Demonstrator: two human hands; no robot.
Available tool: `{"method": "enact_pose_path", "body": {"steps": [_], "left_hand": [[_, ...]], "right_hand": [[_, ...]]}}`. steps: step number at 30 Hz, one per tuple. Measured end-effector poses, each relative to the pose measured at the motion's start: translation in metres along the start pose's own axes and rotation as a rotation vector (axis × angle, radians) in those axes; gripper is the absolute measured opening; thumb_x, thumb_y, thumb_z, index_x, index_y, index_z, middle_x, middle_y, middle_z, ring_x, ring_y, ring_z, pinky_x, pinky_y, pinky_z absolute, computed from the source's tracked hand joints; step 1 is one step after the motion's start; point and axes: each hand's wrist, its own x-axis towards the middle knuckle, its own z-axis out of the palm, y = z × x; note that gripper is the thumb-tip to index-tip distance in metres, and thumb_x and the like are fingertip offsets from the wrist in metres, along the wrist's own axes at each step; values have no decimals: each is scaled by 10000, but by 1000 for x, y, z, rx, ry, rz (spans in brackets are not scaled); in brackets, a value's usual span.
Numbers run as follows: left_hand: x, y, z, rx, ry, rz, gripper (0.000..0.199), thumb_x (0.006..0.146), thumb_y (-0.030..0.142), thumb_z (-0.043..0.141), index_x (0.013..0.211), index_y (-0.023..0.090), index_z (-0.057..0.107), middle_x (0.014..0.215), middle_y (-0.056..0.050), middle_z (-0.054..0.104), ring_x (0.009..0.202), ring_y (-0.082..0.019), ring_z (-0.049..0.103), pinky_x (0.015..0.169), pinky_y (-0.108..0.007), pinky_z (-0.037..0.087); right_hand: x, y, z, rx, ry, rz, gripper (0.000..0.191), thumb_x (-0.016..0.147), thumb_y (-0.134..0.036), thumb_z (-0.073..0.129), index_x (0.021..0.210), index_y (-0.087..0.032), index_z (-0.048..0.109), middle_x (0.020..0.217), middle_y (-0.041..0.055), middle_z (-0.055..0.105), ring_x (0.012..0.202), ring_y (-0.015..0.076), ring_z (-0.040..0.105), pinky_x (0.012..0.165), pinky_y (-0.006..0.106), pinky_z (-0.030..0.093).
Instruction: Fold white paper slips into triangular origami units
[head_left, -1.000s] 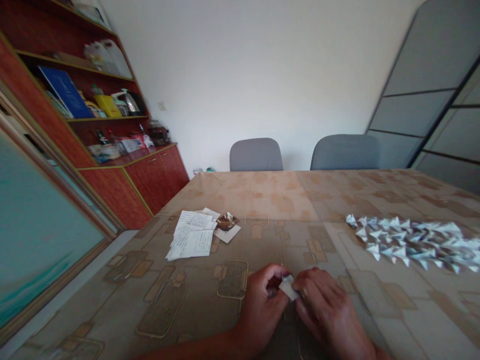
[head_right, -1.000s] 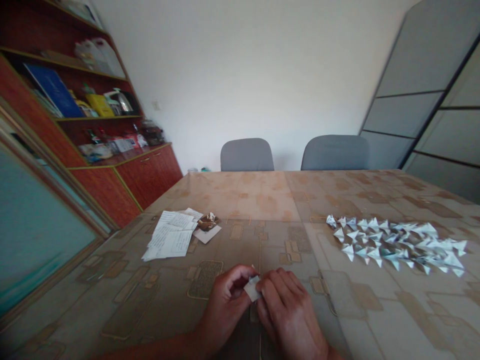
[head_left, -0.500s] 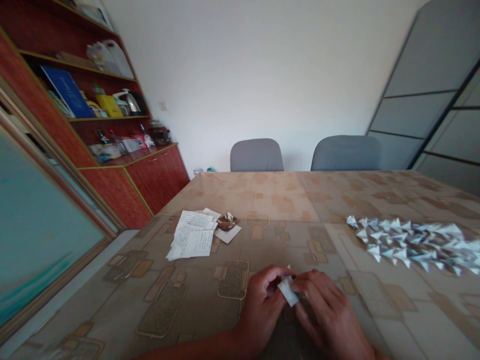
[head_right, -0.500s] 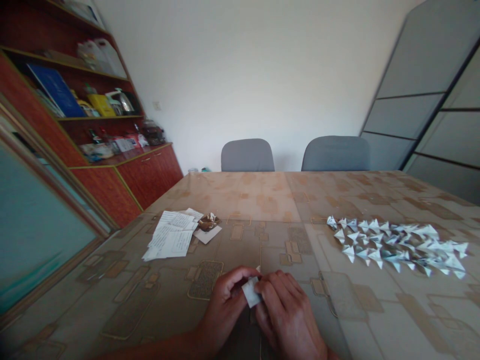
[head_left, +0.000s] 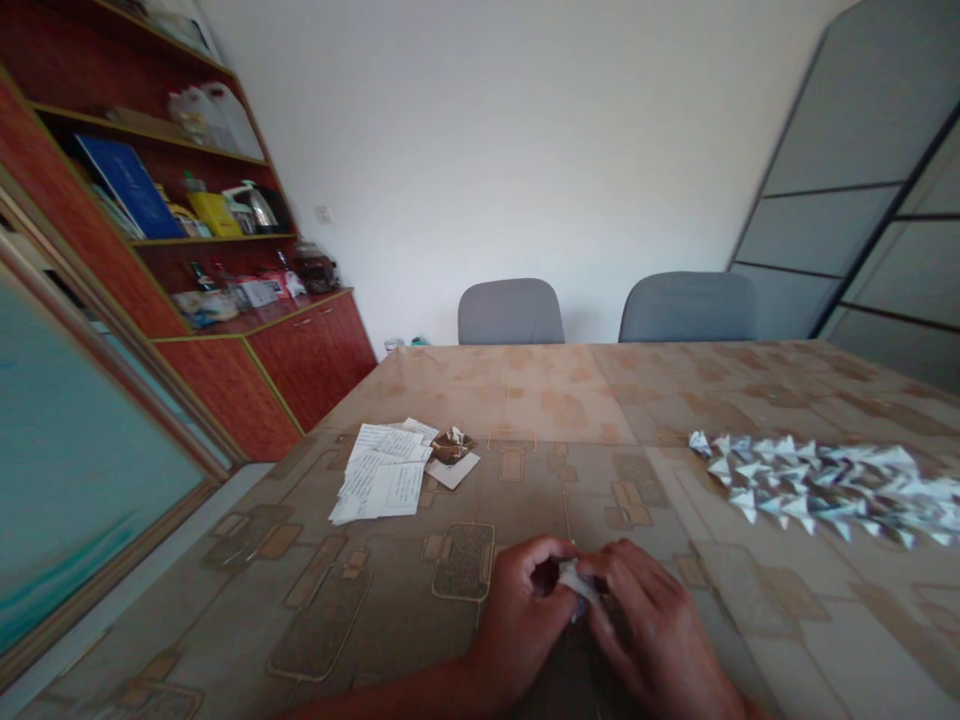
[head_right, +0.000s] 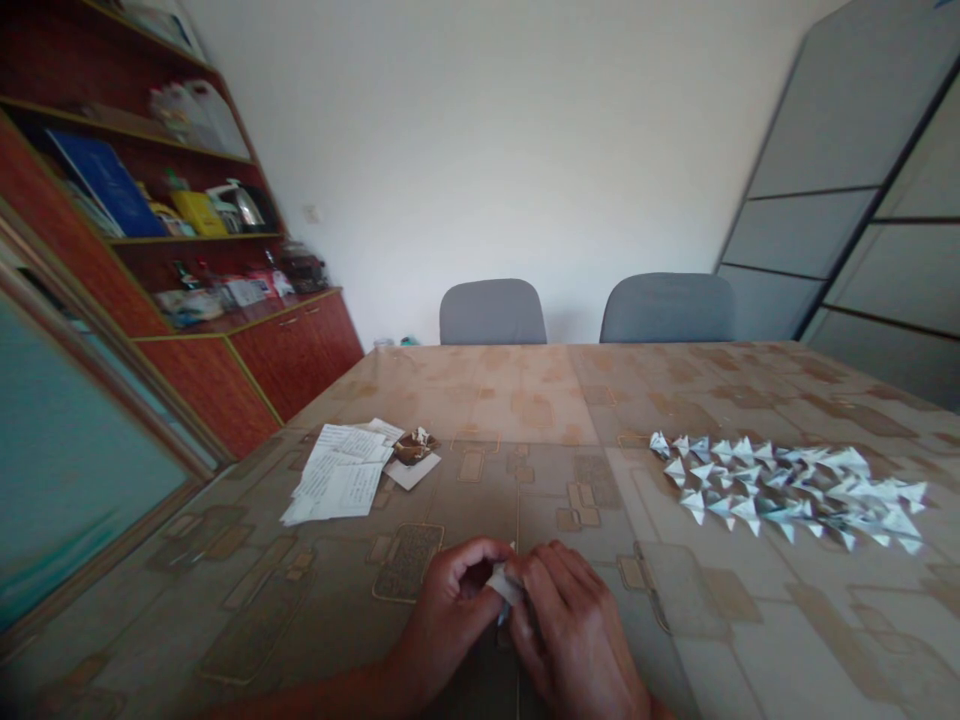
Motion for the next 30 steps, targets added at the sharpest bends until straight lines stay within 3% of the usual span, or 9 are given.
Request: {"method": "enact_pose_path", "body": {"steps": [7, 15, 24, 30], "left_hand": [[-4, -5, -5, -121, -61, -11, 271, 726, 185, 648, 987, 120, 678, 897, -87, 722, 814, -193, 662, 737, -277, 508], [-7, -6, -9, -281, -204, 6, 393, 751, 389, 732, 1030, 118, 676, 887, -94, 701, 801, -186, 652, 718, -281, 513], [-6, -7, -9, -179, -140, 2, 310, 687, 298, 776, 927, 118, 699, 712, -23, 644, 641, -128, 583, 613, -225, 477], [-5, -4, -9, -100, -106, 17, 259, 696, 251, 732, 915, 117, 702, 774, -53, 686, 691, -153, 620, 662, -244, 490]], "right_hand": [[-1, 2, -3, 84, 48, 111, 113, 866, -131, 465, 895, -208, 542, 746, 24, 626, 652, 164, 636, 575, 247, 515], [0, 3, -3, 98, 76, 118, 135, 915, -171, 453, 860, -213, 569, 715, 15, 637, 631, 153, 643, 572, 233, 513], [0, 2, -5, 101, 98, 70, 159, 961, -235, 442, 887, -218, 582, 704, 6, 647, 615, 141, 643, 551, 215, 513], [3, 2, -13, 154, 64, 55, 128, 935, -192, 466, 963, -227, 585, 747, 4, 659, 653, 146, 654, 589, 217, 529]]}}
